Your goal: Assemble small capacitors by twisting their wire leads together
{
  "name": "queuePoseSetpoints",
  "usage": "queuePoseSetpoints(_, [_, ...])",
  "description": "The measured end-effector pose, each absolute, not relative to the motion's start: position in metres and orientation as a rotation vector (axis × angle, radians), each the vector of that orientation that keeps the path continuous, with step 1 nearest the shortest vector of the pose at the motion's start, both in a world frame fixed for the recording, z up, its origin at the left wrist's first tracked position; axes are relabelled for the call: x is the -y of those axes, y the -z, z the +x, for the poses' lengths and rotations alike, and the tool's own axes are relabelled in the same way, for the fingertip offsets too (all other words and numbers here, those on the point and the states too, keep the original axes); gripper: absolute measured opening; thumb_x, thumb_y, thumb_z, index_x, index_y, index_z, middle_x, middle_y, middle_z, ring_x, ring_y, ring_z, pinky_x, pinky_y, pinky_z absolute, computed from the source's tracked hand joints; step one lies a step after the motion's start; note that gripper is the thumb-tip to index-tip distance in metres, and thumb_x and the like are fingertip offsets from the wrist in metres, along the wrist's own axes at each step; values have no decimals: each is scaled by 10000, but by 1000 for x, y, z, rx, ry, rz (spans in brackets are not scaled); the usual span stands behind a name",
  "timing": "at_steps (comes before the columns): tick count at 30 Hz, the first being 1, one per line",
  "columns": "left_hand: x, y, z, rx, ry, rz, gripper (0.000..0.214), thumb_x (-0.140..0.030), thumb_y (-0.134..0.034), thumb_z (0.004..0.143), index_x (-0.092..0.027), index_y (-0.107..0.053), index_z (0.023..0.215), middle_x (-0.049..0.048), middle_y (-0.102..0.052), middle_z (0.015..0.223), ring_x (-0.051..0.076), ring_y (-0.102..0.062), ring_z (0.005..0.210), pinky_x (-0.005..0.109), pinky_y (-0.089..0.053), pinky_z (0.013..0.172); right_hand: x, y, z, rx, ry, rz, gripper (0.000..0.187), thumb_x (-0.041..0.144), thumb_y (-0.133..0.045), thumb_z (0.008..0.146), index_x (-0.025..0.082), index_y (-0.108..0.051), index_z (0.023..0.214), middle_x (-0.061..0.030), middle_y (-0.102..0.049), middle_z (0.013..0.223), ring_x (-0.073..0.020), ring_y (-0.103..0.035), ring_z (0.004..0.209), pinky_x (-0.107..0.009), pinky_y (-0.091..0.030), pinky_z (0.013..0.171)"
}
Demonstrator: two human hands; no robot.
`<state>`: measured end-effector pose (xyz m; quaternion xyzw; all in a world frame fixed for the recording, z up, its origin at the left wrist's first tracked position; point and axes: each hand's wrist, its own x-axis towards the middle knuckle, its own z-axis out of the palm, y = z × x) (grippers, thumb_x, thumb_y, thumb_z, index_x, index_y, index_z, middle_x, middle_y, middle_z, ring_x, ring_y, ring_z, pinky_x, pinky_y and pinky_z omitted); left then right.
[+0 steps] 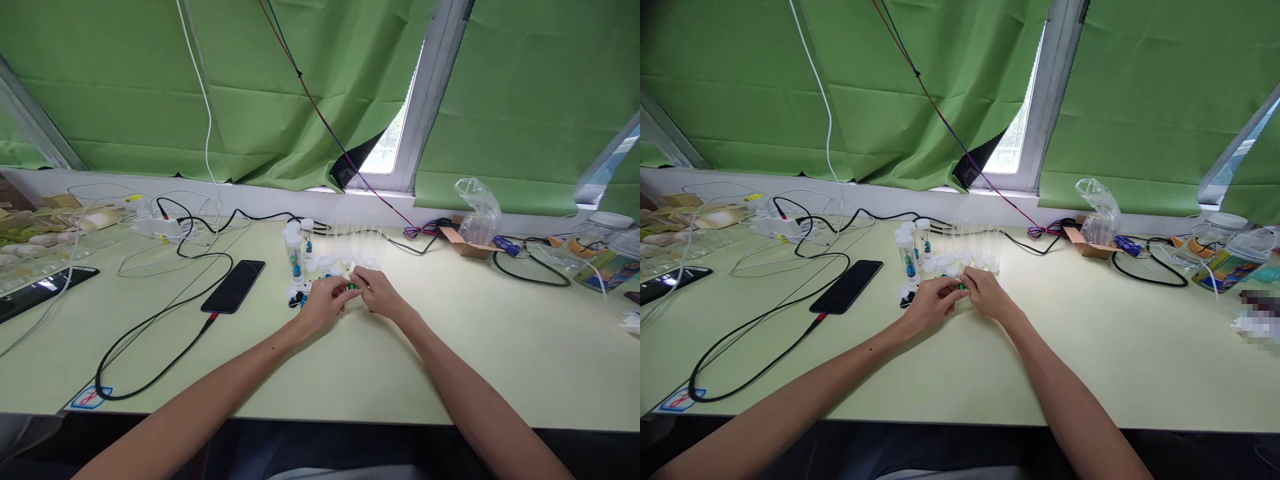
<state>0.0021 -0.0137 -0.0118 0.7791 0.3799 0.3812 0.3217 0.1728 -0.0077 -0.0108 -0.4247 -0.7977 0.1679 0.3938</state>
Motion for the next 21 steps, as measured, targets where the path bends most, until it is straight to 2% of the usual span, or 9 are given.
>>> queuePoseSetpoints(9, [13, 12, 2, -1015, -988, 2052, 368, -524, -569, 851, -176, -681, 802, -13, -567, 567, 124, -510, 506, 252, -396, 526, 8, 10, 173, 2024, -433, -1059, 295, 288, -366, 936, 220, -337, 650, 26, -410, 614, -133, -345, 581, -278, -273, 571])
queuePoseSetpoints(21, [15, 9, 1, -994, -963, 2049, 365, -504, -565, 863, -166, -702, 834, -18, -552, 533, 119, -496, 494, 250, -380, 517, 8, 11, 173, 1974, -473, -1085, 293, 312, -410, 926, 214, -373, 653, 32, -416, 613, -124, -346, 581, -268, -277, 561])
